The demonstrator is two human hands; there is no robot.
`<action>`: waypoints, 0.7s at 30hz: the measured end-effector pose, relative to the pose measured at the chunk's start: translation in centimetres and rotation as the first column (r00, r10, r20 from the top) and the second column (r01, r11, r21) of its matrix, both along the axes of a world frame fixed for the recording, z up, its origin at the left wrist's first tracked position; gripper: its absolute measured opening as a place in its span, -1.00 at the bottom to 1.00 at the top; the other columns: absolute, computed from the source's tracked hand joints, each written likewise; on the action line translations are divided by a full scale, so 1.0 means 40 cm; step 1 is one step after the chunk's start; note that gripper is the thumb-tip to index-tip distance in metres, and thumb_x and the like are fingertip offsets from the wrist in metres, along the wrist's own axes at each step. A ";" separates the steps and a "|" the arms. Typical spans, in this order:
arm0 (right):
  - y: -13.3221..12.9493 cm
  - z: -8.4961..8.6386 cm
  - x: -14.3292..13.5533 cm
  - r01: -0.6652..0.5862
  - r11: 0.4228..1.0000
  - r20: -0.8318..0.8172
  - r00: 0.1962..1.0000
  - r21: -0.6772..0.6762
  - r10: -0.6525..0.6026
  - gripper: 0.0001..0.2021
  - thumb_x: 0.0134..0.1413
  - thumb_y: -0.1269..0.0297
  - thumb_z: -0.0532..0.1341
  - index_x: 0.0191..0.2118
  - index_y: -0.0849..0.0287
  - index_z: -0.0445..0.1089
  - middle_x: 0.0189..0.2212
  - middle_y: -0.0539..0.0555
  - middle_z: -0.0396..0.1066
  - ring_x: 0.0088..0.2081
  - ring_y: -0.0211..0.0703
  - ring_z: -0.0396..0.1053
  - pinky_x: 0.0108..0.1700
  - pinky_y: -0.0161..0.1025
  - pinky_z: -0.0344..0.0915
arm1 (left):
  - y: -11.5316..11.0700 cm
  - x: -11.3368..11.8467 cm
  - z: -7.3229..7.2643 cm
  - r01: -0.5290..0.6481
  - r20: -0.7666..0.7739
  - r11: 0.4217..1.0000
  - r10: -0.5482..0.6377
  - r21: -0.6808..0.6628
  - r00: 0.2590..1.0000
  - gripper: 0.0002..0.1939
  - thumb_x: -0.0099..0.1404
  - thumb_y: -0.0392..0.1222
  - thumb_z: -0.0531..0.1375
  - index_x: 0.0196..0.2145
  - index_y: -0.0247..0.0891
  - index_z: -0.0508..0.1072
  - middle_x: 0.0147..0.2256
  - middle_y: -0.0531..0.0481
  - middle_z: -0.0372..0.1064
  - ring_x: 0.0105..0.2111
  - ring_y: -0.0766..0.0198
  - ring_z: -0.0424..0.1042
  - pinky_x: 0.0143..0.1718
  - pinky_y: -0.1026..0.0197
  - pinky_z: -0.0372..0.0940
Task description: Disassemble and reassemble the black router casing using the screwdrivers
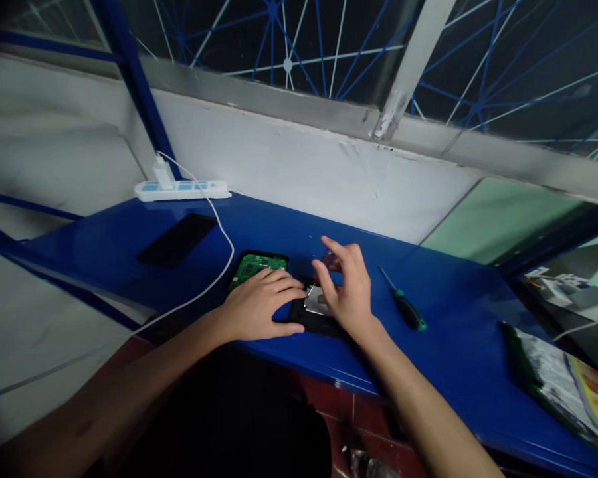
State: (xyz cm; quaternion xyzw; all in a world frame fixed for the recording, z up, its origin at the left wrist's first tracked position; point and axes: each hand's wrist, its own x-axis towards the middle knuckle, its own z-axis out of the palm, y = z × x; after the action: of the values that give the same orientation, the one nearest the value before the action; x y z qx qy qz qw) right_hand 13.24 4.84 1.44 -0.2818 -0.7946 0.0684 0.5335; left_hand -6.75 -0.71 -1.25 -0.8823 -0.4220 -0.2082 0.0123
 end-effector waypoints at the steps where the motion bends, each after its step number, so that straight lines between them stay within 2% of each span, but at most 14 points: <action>1: 0.000 -0.001 0.000 0.016 1.000 0.007 1.000 0.013 -0.016 -0.56 0.22 0.37 0.25 0.20 0.01 0.30 -0.29 0.03 0.30 -0.33 -0.19 0.40 -0.30 -0.14 0.50 | -0.001 0.000 0.001 -0.002 -0.001 1.000 0.002 0.002 1.000 -0.45 0.31 0.25 0.21 0.06 -0.19 0.45 0.06 -0.04 0.44 0.10 0.02 0.31 0.14 -0.02 0.14; 4: -0.004 0.002 0.003 -0.003 1.000 0.047 0.999 0.003 0.003 -0.59 0.24 0.33 0.24 0.18 0.01 0.31 -0.23 0.07 0.32 -0.28 -0.14 0.42 -0.27 -0.09 0.50 | -0.002 0.000 0.006 -0.009 -0.008 1.000 0.009 0.004 1.000 -0.46 0.31 0.26 0.21 0.04 -0.20 0.46 0.04 -0.04 0.45 0.10 0.02 0.32 0.13 -0.02 0.17; 7: -0.007 0.007 0.005 -0.064 0.996 0.061 0.996 -0.064 0.068 -0.54 0.36 0.36 0.06 0.31 -0.05 0.16 -0.03 0.14 0.35 -0.17 -0.12 0.49 -0.14 -0.03 0.52 | -0.001 0.000 0.008 -0.005 -0.007 1.000 0.005 0.003 1.000 -0.47 0.31 0.25 0.21 0.03 -0.20 0.46 0.04 -0.04 0.46 0.08 0.01 0.33 0.11 -0.02 0.18; 9: -0.006 0.008 0.005 -0.077 0.994 0.063 0.995 -0.080 0.082 -0.49 0.38 0.40 -0.02 0.37 -0.08 0.06 0.03 0.14 0.37 -0.13 -0.13 0.51 -0.09 -0.03 0.51 | 0.000 0.001 0.007 -0.002 -0.002 1.000 0.002 0.002 1.000 -0.47 0.32 0.26 0.20 0.04 -0.19 0.45 0.05 -0.04 0.46 0.09 0.01 0.33 0.11 -0.03 0.17; 11: -0.003 0.006 0.004 -0.057 0.996 0.059 0.996 -0.063 0.061 -0.47 0.37 0.41 0.02 0.37 -0.09 0.06 -0.04 0.12 0.41 -0.16 -0.14 0.51 -0.10 -0.05 0.51 | 0.000 0.001 0.005 0.000 0.000 1.000 0.000 -0.001 1.000 -0.47 0.32 0.25 0.20 0.05 -0.18 0.45 0.06 -0.03 0.45 0.10 0.01 0.33 0.13 -0.03 0.16; 14: 0.003 0.001 0.002 -0.024 0.999 0.033 0.999 -0.027 0.025 -0.52 0.28 0.36 0.19 0.27 -0.05 0.23 -0.22 0.06 0.37 -0.29 -0.16 0.45 -0.23 -0.10 0.51 | -0.001 0.001 0.003 -0.004 -0.006 1.000 0.004 0.000 1.000 -0.47 0.31 0.25 0.21 0.05 -0.19 0.45 0.06 -0.05 0.45 0.11 0.01 0.32 0.14 -0.02 0.15; 17: 0.003 0.003 0.004 -0.014 1.000 0.035 0.999 -0.002 0.014 -0.59 0.20 0.30 0.30 0.15 0.00 0.35 -0.29 0.03 0.30 -0.33 -0.16 0.39 -0.30 -0.12 0.49 | -0.003 0.001 0.005 -0.016 -0.013 1.000 0.016 0.008 1.000 -0.45 0.30 0.26 0.22 0.04 -0.21 0.46 0.04 -0.08 0.45 0.10 -0.01 0.32 0.13 -0.02 0.16; 19: -0.001 0.006 0.006 -0.031 0.999 0.048 0.998 -0.010 0.032 -0.62 0.26 0.31 0.23 0.17 0.01 0.33 -0.24 0.06 0.32 -0.29 -0.15 0.43 -0.26 -0.09 0.48 | -0.003 0.001 0.007 -0.013 -0.012 1.000 0.013 0.004 1.000 -0.46 0.30 0.26 0.22 0.03 -0.21 0.47 0.04 -0.07 0.45 0.09 0.00 0.33 0.13 -0.02 0.16; 21: -0.005 0.009 0.007 -0.068 0.997 0.055 0.996 -0.043 0.071 -0.58 0.35 0.35 0.08 0.27 -0.01 0.23 -0.12 0.11 0.36 -0.22 -0.14 0.48 -0.18 -0.05 0.49 | -0.002 0.001 0.008 -0.007 -0.007 1.000 0.007 -0.004 1.000 -0.47 0.31 0.25 0.21 0.03 -0.20 0.46 0.05 -0.05 0.45 0.08 0.00 0.34 0.12 -0.03 0.16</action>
State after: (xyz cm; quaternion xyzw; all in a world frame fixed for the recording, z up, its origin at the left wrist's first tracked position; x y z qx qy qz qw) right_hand 13.51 4.64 1.78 -0.2666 -0.8170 0.0952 0.5024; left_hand -6.69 -0.77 -0.95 -0.8816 -0.4253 -0.2043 0.0129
